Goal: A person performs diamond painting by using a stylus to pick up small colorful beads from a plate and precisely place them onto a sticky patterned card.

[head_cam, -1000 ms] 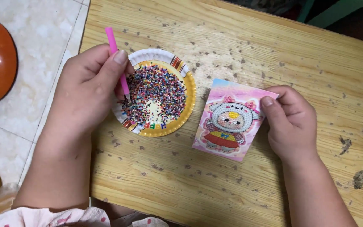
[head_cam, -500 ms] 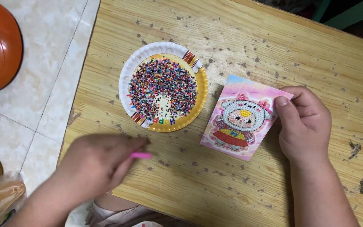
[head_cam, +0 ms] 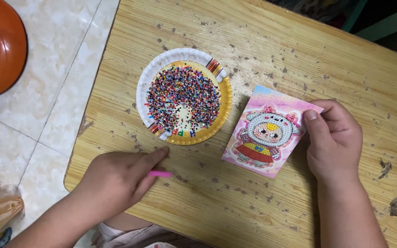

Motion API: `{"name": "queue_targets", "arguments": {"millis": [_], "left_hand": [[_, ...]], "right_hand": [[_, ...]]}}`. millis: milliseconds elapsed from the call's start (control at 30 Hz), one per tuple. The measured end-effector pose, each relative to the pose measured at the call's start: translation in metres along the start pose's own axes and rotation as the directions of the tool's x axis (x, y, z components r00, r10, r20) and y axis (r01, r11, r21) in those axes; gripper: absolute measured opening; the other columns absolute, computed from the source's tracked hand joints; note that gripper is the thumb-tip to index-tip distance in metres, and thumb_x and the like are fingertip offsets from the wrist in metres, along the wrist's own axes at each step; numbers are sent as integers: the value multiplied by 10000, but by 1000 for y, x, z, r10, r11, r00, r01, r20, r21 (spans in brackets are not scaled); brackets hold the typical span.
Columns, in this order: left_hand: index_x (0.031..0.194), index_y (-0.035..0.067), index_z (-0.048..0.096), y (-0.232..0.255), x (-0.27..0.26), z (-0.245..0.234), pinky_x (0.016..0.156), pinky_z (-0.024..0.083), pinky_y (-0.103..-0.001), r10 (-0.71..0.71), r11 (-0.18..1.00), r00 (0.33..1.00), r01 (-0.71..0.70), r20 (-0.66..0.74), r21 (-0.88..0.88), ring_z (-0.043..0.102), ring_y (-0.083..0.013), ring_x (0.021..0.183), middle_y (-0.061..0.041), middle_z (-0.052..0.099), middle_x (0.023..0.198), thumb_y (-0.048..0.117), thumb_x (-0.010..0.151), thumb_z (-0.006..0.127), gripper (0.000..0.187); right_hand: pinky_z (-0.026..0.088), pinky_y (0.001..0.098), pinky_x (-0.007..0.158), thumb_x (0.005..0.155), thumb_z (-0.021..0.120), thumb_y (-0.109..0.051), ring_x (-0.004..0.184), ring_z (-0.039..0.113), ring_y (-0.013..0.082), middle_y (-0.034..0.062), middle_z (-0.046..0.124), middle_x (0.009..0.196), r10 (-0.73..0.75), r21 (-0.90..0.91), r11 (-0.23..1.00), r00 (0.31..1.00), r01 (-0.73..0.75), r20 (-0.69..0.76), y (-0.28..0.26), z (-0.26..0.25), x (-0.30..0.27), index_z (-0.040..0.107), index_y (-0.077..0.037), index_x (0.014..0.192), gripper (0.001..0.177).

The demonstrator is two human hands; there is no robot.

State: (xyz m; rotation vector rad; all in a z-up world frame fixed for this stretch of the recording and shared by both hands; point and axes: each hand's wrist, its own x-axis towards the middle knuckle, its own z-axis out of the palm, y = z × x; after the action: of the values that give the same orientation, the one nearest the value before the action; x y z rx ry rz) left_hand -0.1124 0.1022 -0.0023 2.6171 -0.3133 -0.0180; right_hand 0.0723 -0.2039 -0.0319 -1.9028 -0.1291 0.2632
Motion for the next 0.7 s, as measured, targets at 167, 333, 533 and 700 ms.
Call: {"name": "queue_targets", "arguments": {"millis": [167, 333, 533, 700], "left_hand": [[937, 108, 655, 0, 29, -27, 540, 516, -331, 21, 998, 986, -30, -166, -51, 677, -168, 664, -6, 713, 843, 247, 853, 644, 164], [978, 104, 667, -3, 63, -38, 552, 466, -350, 17, 1000, 988, -16, -155, 5, 655, -223, 697, -32, 699, 854, 100, 832, 669, 146], [817, 106, 608, -5, 63, -30, 478, 379, -318, -114, 992, 979, 105, -166, -67, 558, -164, 548, 3, 602, 682, 183, 878, 685, 125], [1040, -3, 642, -7, 63, -31, 637, 465, -362, -92, 986, 964, 53, -249, -159, 601, -249, 718, -108, 650, 848, 83, 923, 546, 175]], "right_hand": [[436, 203, 666, 988, 530, -102, 703, 508, 61, -7, 580, 808, 25, 38, 999, 1000, -25, -10, 1, 1, -1, 574, -59, 972, 63], [453, 213, 675, 989, 518, -81, 718, 521, 72, 1, 588, 825, 30, 45, 999, 1000, -29, -10, 0, 1, 0, 577, -50, 990, 66], [442, 201, 661, 986, 528, -87, 699, 511, 67, 3, 579, 795, 28, 44, 999, 1000, -27, -15, 0, 1, 0, 577, -48, 975, 64], [480, 228, 663, 988, 526, -78, 702, 541, 88, 19, 595, 806, 45, 38, 998, 999, -45, -14, -1, 1, 0, 576, -46, 982, 59]]}}
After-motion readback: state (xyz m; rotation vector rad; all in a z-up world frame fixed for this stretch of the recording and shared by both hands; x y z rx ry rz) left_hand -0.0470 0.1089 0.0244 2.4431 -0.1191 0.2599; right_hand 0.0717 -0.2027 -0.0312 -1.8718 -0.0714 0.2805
